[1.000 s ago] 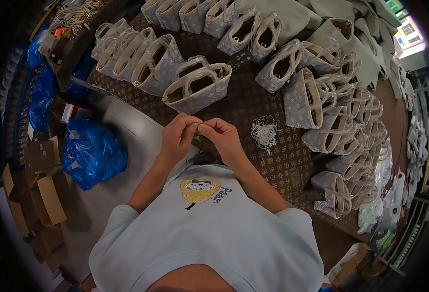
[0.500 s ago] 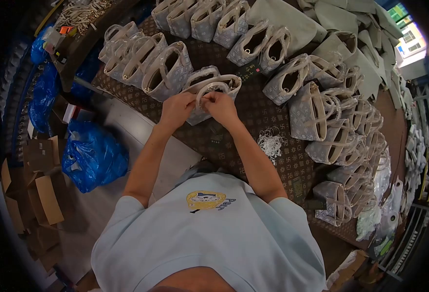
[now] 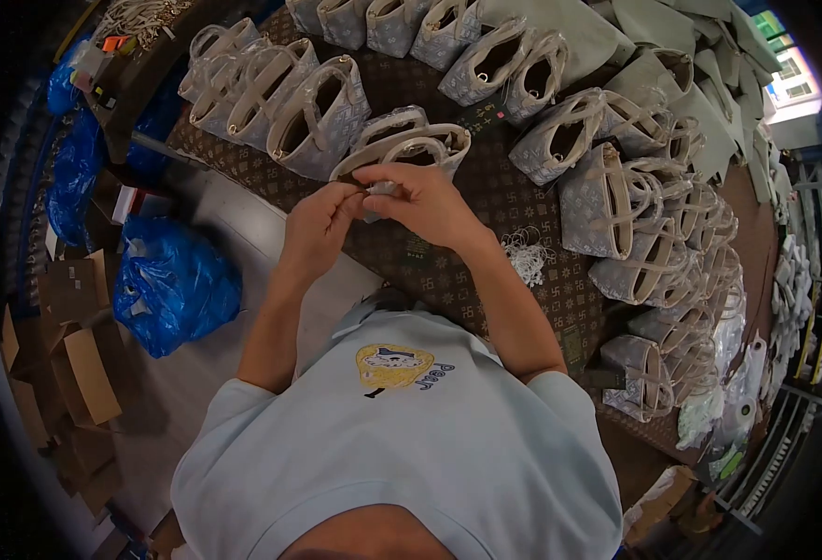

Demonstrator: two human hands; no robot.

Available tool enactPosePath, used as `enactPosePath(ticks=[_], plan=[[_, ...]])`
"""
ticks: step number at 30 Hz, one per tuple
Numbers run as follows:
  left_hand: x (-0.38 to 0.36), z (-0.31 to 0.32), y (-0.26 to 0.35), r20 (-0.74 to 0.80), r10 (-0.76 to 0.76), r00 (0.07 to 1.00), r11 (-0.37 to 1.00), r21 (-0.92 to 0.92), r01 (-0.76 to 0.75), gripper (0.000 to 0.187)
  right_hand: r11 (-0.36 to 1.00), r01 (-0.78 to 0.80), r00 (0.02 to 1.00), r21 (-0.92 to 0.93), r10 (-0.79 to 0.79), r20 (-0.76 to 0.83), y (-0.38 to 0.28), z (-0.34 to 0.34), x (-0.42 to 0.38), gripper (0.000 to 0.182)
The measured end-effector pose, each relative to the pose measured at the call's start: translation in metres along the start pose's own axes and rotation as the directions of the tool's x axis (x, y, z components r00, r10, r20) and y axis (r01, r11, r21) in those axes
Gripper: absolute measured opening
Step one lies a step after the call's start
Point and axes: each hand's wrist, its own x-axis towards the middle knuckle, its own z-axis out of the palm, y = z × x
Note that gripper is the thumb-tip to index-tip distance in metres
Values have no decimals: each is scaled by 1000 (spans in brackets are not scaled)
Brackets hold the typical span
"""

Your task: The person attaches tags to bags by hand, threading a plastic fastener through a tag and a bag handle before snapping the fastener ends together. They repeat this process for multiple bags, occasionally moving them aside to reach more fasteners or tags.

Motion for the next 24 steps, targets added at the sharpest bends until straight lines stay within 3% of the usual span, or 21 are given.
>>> enactPosePath(ticks=[2,6,8,9,11,12,14,15,17,21,24], plan=[[1,1,0,15,-62,998,981,-181,64,18,997,77,997,-26,-77,-11,5,1,4,17],[0,4,0,57,-91,994,979,-180,100,21,974,191,982,-125,-191,16,18,-9,7,12],[-3,17,-10,175,-272,946,725,-609,321,23,981,180,984,-79,-179,12,16,-10,8,9],[-7,23,-9,163,-277,947,724,-612,317,23,985,171,985,-34,-171,-5,14,-12,10,6],[-17,36,-7,437,-500,747,345,-691,635,24,992,121,993,-25,-121,6,17,-18,11,5],[-18,48,-12,425,-506,750,345,-698,628,24,998,65,998,-17,-65,7,19,-20,11,6],[-22,77,-25,625,-473,621,-156,-753,639,21,999,43,999,-16,-42,19,22,-22,11,6],[-21,87,-26,621,-478,621,-162,-758,632,21,1000,16,1000,-17,-16,17,23,-24,10,6],[-11,99,-31,573,-550,608,-350,-819,455,17,1000,-6,999,10,5,41,20,-25,6,6],[-9,113,-43,531,-540,653,-411,-843,346,16,1000,3,997,13,-4,75,20,-29,1,5],[-15,109,-40,473,-522,710,-299,-881,366,15,993,-30,994,-118,42,99,37,-31,2,7]])
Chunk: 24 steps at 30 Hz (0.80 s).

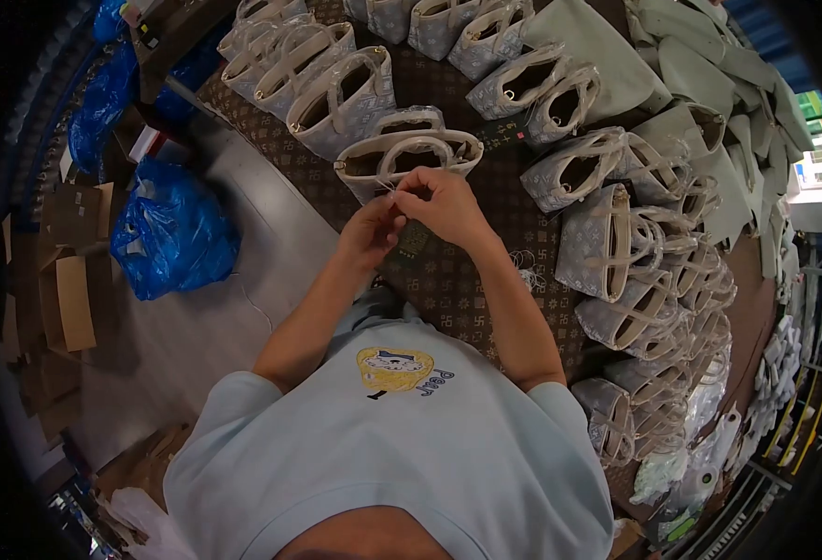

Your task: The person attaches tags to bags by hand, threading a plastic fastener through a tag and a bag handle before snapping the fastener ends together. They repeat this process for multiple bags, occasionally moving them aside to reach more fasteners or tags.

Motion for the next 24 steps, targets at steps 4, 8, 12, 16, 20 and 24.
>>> enactPosePath(ticks=[4,8,12,16,20,24], plan=[[-29,10,2,4,220,976,896,394,-203,18,998,-67,997,15,67,40,7,6,-3,10],[-37,6,3,51,341,939,819,475,-323,20,994,14,1000,-110,-17,-23,3,5,-3,11],[-36,6,6,102,349,931,812,463,-355,20,986,17,1000,-164,-15,14,-4,5,-2,11],[-38,10,9,116,321,940,815,471,-337,21,986,-15,1000,-166,16,5,2,8,0,11],[-33,7,11,142,296,945,837,438,-328,20,996,-14,1000,-84,12,-27,1,9,0,11],[-34,11,12,155,289,945,851,410,-327,20,998,-13,999,-59,10,-42,3,9,0,11]])
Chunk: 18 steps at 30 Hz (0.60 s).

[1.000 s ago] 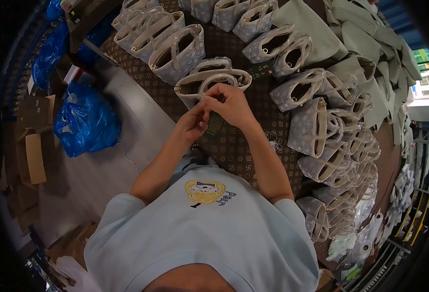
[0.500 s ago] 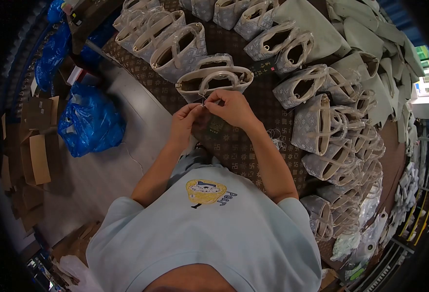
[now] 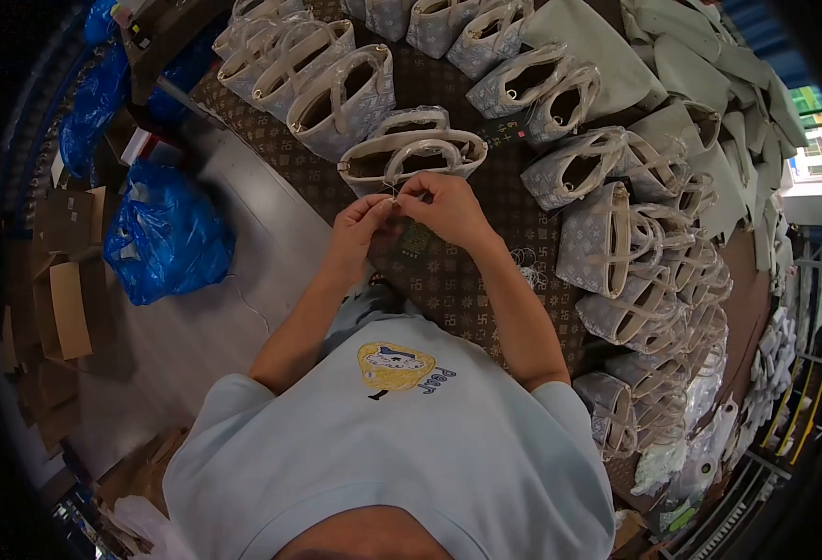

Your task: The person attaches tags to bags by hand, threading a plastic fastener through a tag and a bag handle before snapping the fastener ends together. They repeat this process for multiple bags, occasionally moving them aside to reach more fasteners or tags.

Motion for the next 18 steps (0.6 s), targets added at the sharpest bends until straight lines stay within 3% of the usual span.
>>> enactPosePath(ticks=[18], plan=[[5,3,-5,8,52,999,999,-10,-52,20,999,-29,998,-37,27,-54,1,3,-1,13]])
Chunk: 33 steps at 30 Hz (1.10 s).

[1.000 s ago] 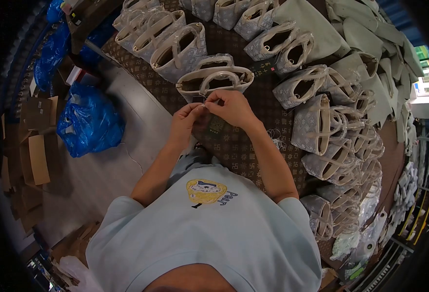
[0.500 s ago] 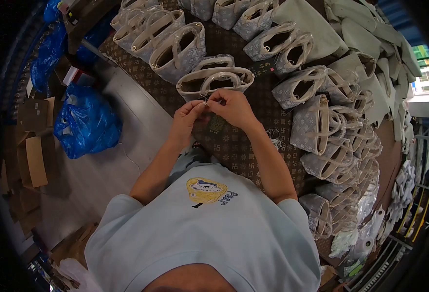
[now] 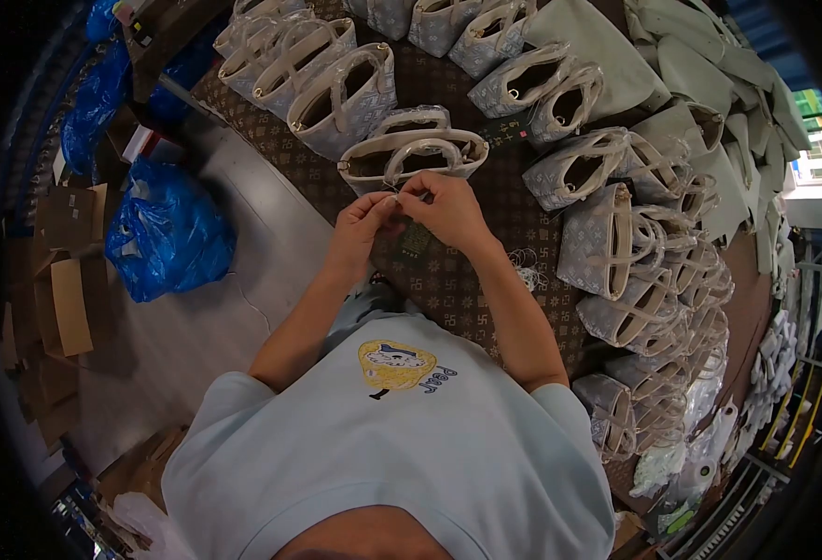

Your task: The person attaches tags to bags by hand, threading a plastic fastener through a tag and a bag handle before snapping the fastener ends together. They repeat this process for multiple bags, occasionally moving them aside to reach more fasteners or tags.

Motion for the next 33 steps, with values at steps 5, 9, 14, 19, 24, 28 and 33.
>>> enactPosePath(ticks=[5,9,14,19,24,28,33], plan=[[-1,4,2,-75,-19,997,999,-28,16,21,923,213,958,-321,-261,-115,-3,10,-11,12],[2,2,0,-75,32,997,999,-38,-35,20,772,421,813,-476,-554,-179,-2,25,-20,16],[4,-16,3,-129,75,989,968,247,-41,22,819,333,876,-468,-452,-168,11,25,-27,23],[15,-49,31,-81,555,828,589,741,-322,32,770,276,808,-576,-510,-295,4,26,-17,40],[30,-50,27,-87,330,940,711,678,-187,35,663,142,909,-735,-382,-168,45,34,20,24],[36,-65,18,-27,381,924,823,464,-326,38,718,28,921,-695,-289,-261,11,13,-10,15],[39,-59,24,2,166,986,901,406,-152,34,853,-94,801,-513,-241,-547,-40,-29,-128,23]])
